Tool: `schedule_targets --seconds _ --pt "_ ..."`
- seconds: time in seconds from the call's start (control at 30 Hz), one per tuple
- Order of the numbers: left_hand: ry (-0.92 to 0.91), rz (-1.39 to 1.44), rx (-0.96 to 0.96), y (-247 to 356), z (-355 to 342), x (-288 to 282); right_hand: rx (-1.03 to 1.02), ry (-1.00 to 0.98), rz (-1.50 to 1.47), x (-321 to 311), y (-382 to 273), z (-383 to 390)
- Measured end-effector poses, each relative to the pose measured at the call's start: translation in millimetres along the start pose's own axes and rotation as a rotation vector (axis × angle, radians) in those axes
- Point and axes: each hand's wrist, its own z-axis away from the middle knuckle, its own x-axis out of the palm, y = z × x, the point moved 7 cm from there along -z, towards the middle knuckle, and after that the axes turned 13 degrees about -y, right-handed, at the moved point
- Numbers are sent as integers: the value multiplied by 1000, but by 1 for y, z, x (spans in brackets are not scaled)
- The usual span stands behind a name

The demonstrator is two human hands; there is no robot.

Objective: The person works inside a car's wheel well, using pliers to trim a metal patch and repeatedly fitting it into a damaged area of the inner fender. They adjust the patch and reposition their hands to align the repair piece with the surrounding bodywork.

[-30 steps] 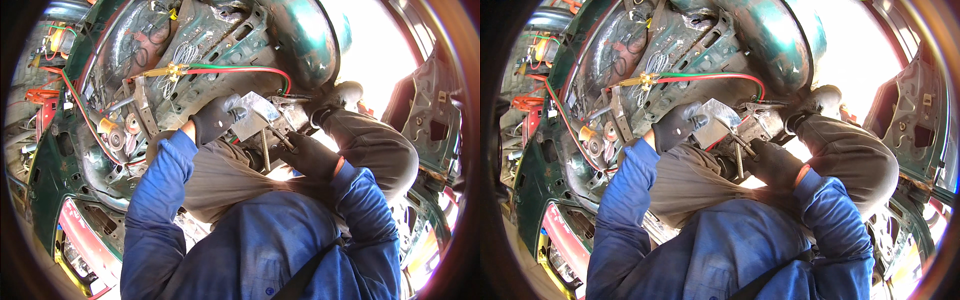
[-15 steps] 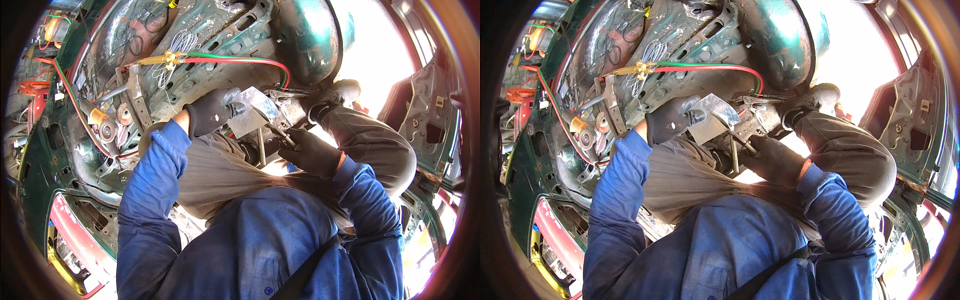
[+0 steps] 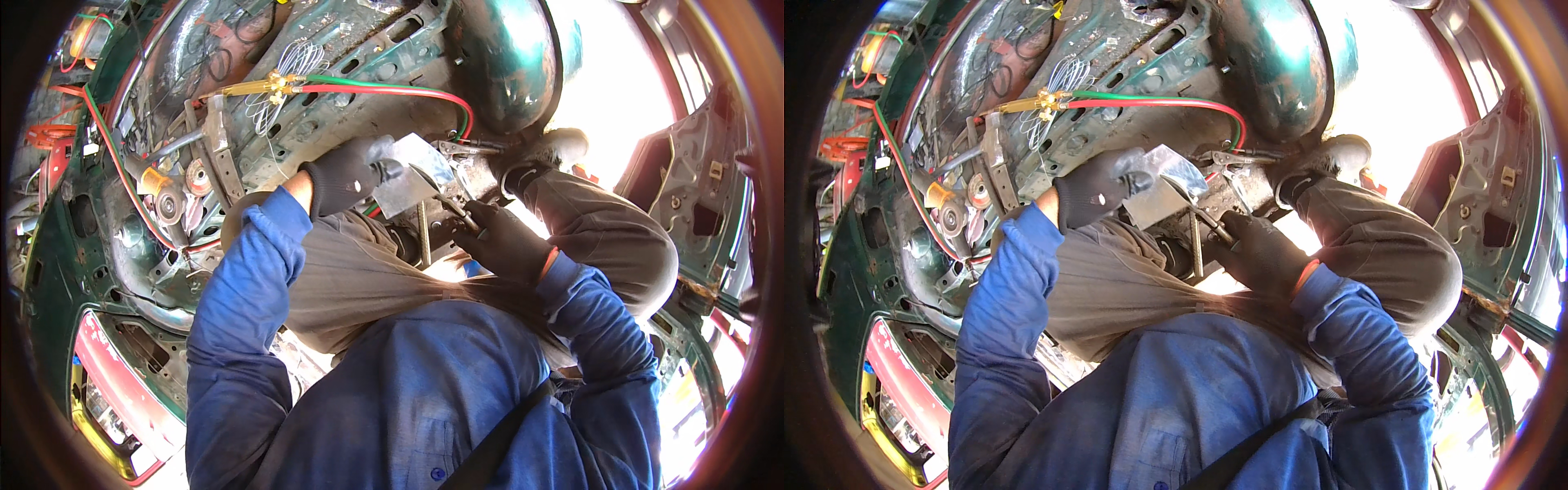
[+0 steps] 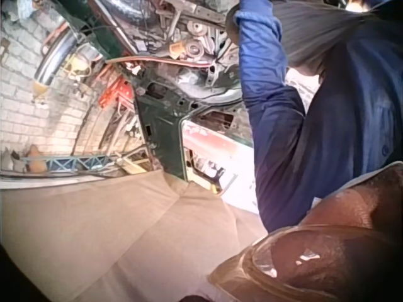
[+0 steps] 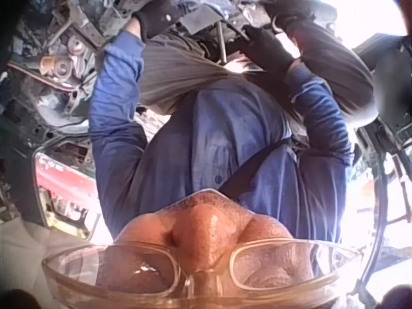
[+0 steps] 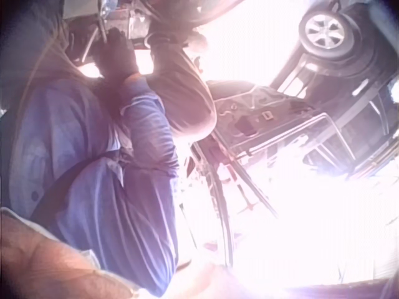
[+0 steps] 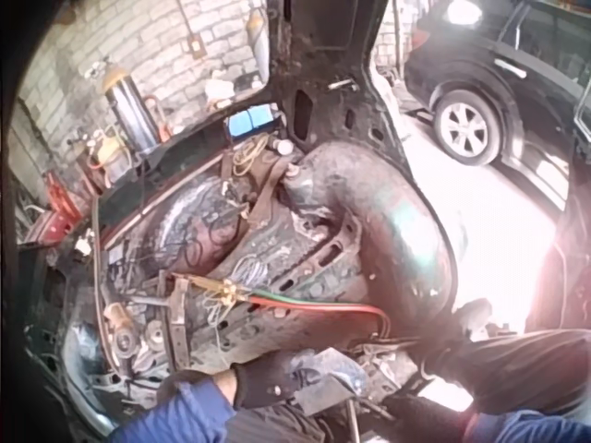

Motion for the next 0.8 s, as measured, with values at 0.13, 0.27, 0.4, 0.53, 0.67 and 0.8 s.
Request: schedule_targets --seconds 0.13,0.27,0.4,0.53,0.67,0.8 --pt "-36 -30 21 8 -3 1 -188 -151 -17 0 0 0" --pt "57 -96 59 2 -3 -2 -207 -189 62 -3 4 -3" --pt "-13 -16 4 3 -5 -8 -135 -132 -41 -10 -5 1" --pt "487 56 155 9 -2 -18 -29 -33 -254 -4 -6 -8" --pt "543 -684 -99 37 13 -8 67 -29 -434 10 -1 -16" --pt "551 -890 -258 38 4 0 -2 -39 -115 5 -12 -19"
